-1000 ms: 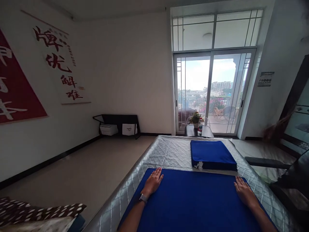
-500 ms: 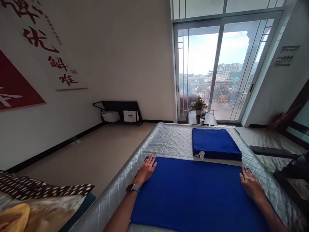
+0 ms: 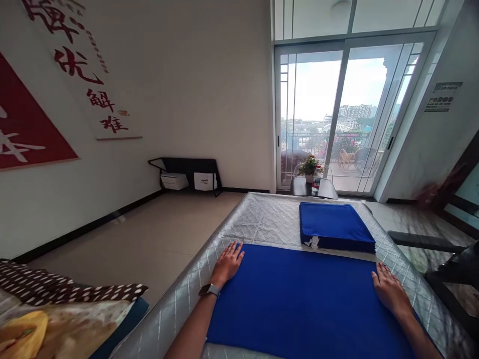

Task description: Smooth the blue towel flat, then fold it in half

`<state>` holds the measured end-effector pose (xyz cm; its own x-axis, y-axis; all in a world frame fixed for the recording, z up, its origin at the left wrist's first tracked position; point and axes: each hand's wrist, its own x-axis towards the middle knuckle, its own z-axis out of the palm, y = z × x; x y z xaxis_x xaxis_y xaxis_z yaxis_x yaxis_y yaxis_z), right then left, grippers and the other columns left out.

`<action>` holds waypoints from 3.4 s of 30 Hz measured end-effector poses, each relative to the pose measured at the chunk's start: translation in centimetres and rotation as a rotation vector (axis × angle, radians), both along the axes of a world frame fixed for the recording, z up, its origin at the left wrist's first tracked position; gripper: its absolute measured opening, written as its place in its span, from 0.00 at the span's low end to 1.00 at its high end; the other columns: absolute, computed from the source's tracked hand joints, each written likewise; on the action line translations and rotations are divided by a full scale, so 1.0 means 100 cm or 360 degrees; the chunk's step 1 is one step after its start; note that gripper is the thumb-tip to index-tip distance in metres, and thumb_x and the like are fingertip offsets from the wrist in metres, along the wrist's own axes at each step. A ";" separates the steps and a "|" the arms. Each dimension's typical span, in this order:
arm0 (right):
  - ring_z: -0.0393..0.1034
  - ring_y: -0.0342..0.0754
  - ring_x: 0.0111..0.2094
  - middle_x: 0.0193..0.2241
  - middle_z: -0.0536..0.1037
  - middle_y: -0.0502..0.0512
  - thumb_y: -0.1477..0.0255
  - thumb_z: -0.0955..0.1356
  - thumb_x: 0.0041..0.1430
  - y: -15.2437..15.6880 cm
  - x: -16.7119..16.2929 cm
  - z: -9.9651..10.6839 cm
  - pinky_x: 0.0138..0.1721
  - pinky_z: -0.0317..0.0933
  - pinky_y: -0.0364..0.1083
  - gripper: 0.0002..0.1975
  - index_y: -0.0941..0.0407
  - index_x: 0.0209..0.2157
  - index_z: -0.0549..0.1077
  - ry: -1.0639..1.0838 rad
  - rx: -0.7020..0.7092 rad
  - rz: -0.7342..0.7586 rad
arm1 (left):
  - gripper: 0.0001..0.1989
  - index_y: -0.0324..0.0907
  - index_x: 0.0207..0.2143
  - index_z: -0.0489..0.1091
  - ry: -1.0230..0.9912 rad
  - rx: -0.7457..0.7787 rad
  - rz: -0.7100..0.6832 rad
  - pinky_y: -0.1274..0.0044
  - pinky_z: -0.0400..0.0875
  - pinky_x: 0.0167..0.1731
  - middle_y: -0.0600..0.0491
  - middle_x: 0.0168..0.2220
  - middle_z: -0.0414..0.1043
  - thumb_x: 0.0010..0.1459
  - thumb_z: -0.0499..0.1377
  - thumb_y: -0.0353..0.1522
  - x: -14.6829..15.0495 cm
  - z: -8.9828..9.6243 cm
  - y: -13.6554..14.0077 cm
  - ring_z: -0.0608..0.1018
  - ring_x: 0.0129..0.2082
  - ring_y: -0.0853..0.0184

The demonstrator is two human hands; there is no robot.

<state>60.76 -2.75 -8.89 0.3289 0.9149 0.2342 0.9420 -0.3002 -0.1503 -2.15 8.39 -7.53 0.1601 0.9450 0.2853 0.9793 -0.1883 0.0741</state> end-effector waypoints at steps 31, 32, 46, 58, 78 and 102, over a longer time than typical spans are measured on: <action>0.49 0.49 0.68 0.67 0.59 0.60 0.64 0.51 0.67 -0.028 -0.199 0.063 0.68 0.42 0.51 0.31 0.63 0.66 0.59 0.0064 0.0125 0.0637 | 0.26 0.38 0.66 0.58 -0.0134 0.0168 -0.0644 0.65 0.57 0.65 0.45 0.67 0.58 0.72 0.42 0.38 0.168 0.028 -0.072 0.58 0.68 0.61; 0.48 0.48 0.68 0.67 0.58 0.59 0.64 0.51 0.67 -0.027 -0.216 0.066 0.68 0.42 0.51 0.31 0.63 0.66 0.58 0.0086 0.0087 0.0680 | 0.26 0.38 0.66 0.58 -0.0140 0.0164 -0.0686 0.65 0.58 0.65 0.44 0.67 0.58 0.72 0.42 0.38 0.184 0.031 -0.079 0.58 0.68 0.61; 0.44 0.51 0.69 0.69 0.52 0.56 0.65 0.50 0.68 -0.016 -0.253 0.040 0.68 0.39 0.53 0.30 0.60 0.68 0.54 0.0132 -0.0063 0.0753 | 0.27 0.34 0.68 0.53 -0.0199 -0.0058 -0.0730 0.63 0.52 0.67 0.42 0.69 0.52 0.70 0.40 0.35 0.233 0.013 -0.091 0.54 0.69 0.60; 0.41 0.51 0.70 0.69 0.51 0.59 0.65 0.49 0.68 -0.020 -0.254 0.052 0.69 0.35 0.54 0.32 0.64 0.68 0.52 0.0204 -0.0148 0.0767 | 0.28 0.33 0.68 0.52 -0.0123 -0.0053 -0.0749 0.62 0.51 0.67 0.42 0.69 0.52 0.70 0.41 0.34 0.231 0.013 -0.091 0.52 0.70 0.60; 0.44 0.50 0.69 0.69 0.54 0.57 0.62 0.48 0.65 -0.043 -0.117 0.022 0.68 0.39 0.54 0.35 0.61 0.67 0.56 -0.0084 -0.0124 0.0290 | 0.28 0.40 0.68 0.55 0.0073 -0.0072 -0.0353 0.66 0.55 0.66 0.47 0.69 0.53 0.68 0.41 0.35 0.075 0.006 -0.065 0.56 0.69 0.62; 0.54 0.58 0.66 0.64 0.64 0.63 0.58 0.54 0.58 -0.065 0.027 -0.023 0.64 0.53 0.60 0.37 0.61 0.64 0.64 0.0151 0.0161 0.0166 | 0.29 0.40 0.68 0.54 0.0114 -0.0174 -0.0008 0.70 0.53 0.65 0.53 0.69 0.51 0.67 0.39 0.36 -0.019 0.022 -0.073 0.54 0.69 0.65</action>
